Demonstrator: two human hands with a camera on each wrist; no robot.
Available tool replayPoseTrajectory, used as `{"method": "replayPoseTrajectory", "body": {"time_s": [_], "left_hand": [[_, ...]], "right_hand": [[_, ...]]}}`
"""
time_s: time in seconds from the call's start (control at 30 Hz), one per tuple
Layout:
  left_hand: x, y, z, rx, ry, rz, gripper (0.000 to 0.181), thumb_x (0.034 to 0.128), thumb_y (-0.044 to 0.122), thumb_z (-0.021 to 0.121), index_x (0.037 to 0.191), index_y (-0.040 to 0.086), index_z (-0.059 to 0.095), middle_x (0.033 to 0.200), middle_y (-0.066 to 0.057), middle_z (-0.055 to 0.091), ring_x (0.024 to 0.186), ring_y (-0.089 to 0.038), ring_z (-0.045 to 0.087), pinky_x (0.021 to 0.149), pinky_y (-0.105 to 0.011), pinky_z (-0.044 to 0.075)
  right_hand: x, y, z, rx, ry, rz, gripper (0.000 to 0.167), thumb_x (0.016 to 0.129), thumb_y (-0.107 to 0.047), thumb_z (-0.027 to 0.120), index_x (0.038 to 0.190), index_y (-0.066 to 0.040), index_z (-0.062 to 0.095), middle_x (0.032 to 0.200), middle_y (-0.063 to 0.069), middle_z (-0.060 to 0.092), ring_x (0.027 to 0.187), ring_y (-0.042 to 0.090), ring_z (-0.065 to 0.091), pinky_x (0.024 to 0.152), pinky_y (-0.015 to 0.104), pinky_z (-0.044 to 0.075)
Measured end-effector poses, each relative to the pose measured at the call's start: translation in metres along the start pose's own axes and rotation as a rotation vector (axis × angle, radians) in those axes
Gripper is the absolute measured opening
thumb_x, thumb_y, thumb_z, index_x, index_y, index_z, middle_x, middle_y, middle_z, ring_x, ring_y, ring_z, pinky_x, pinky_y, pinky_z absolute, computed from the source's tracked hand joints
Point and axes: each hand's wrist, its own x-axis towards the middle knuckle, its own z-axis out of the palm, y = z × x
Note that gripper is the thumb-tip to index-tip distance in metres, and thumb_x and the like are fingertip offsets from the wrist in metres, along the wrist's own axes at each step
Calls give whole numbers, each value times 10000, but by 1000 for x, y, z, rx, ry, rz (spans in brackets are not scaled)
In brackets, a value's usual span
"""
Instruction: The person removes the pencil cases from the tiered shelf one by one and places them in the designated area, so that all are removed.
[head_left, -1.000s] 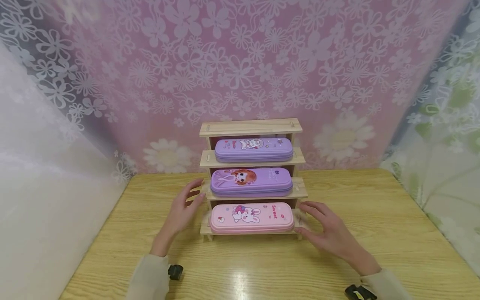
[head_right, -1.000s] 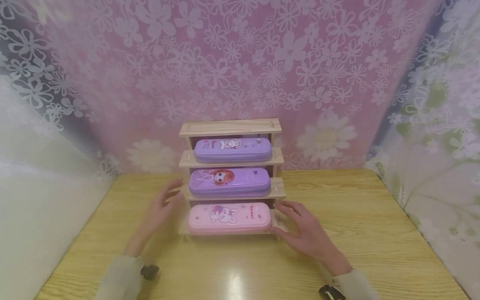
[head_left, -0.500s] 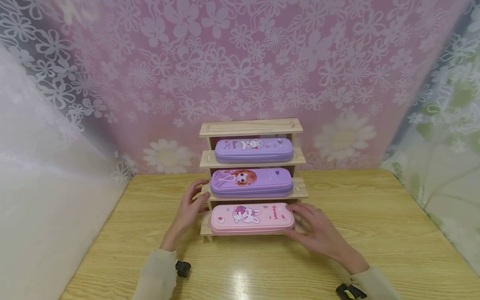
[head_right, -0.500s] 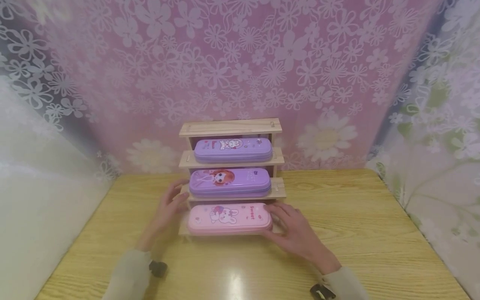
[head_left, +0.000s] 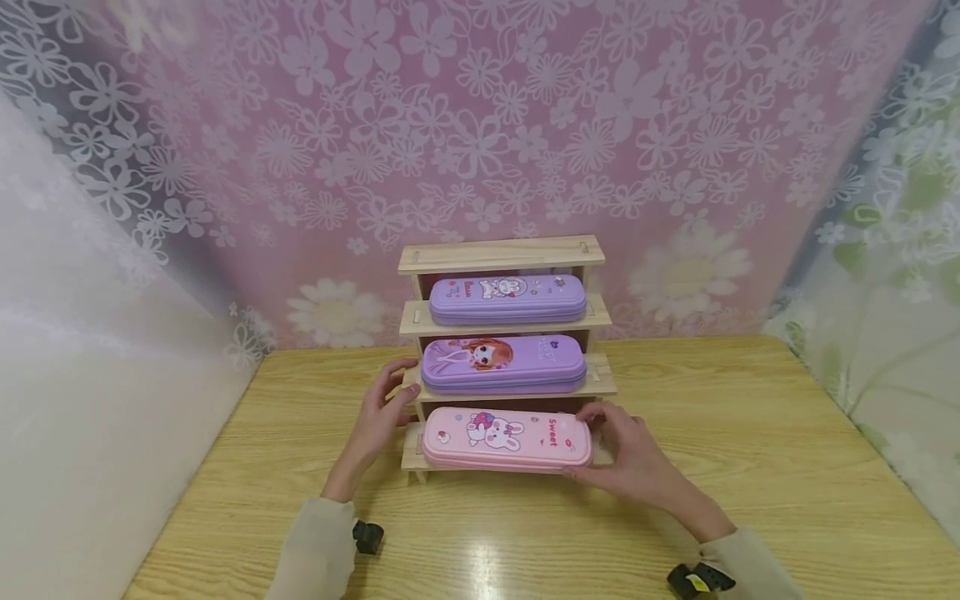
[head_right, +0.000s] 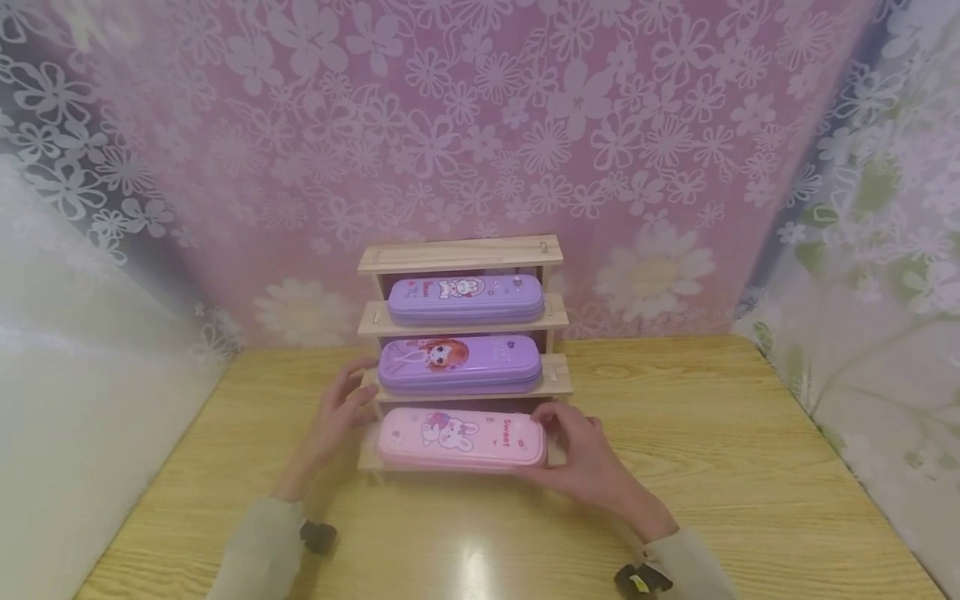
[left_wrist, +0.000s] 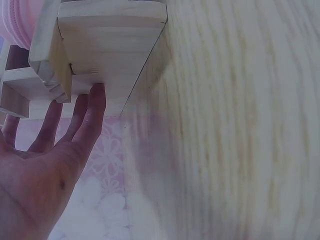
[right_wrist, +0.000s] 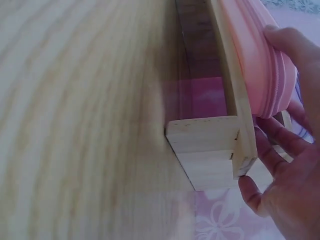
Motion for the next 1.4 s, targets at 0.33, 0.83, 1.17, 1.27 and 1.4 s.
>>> {"method": "replayPoseTrajectory", "body": {"time_s": [0.33, 0.83, 1.17, 1.27, 1.4], "left_hand": [[0, 0, 0, -15, 0, 5, 422, 1045, 155, 565, 1459, 145, 486, 1384, -218, 513, 995, -202, 693, 785, -465, 641], [0, -2, -1, -6, -3, 4, 400, 1051, 193, 573, 1445, 191, 505, 1373, -194, 519, 1029, -209, 655, 830, -537, 623], [0, -2, 0, 5, -1, 1, 409, 1051, 196, 574, 1453, 191, 499, 1422, -207, 500, 1078, -243, 635, 836, -534, 622], [-1, -2, 0, 8, 3, 0, 409, 1051, 201, 574, 1453, 191, 499, 1425, -192, 503, 1093, -246, 621, 834, -532, 623], [0, -2, 0, 2, 7, 4, 412, 1050, 188, 570, 1455, 172, 496, 1401, -194, 517, 1088, -238, 623, 825, -523, 626]], "right_hand": [[2, -2, -16, 2, -119, 140, 691, 652, -415, 977, 1232, -248, 641, 1176, -76, 610, 1014, 54, 545, 884, 280, 516], [-15, 23, -67, 304, -243, 226, 675, 782, -140, 902, 1351, -129, 541, 1271, 31, 621, 1104, 56, 649, 894, 215, 573], [-30, 38, -95, 483, -257, 242, 692, 865, 35, 775, 1463, -8, 428, 1360, -120, 581, 1132, 75, 688, 815, 328, 637], [-35, 43, -104, 510, -256, 234, 692, 888, 76, 726, 1491, 6, 392, 1397, -128, 559, 1154, 59, 672, 824, 322, 634], [-42, 47, -117, 544, -249, 230, 692, 905, 125, 669, 1513, 20, 355, 1426, -110, 543, 1160, 65, 664, 824, 320, 634]]}}
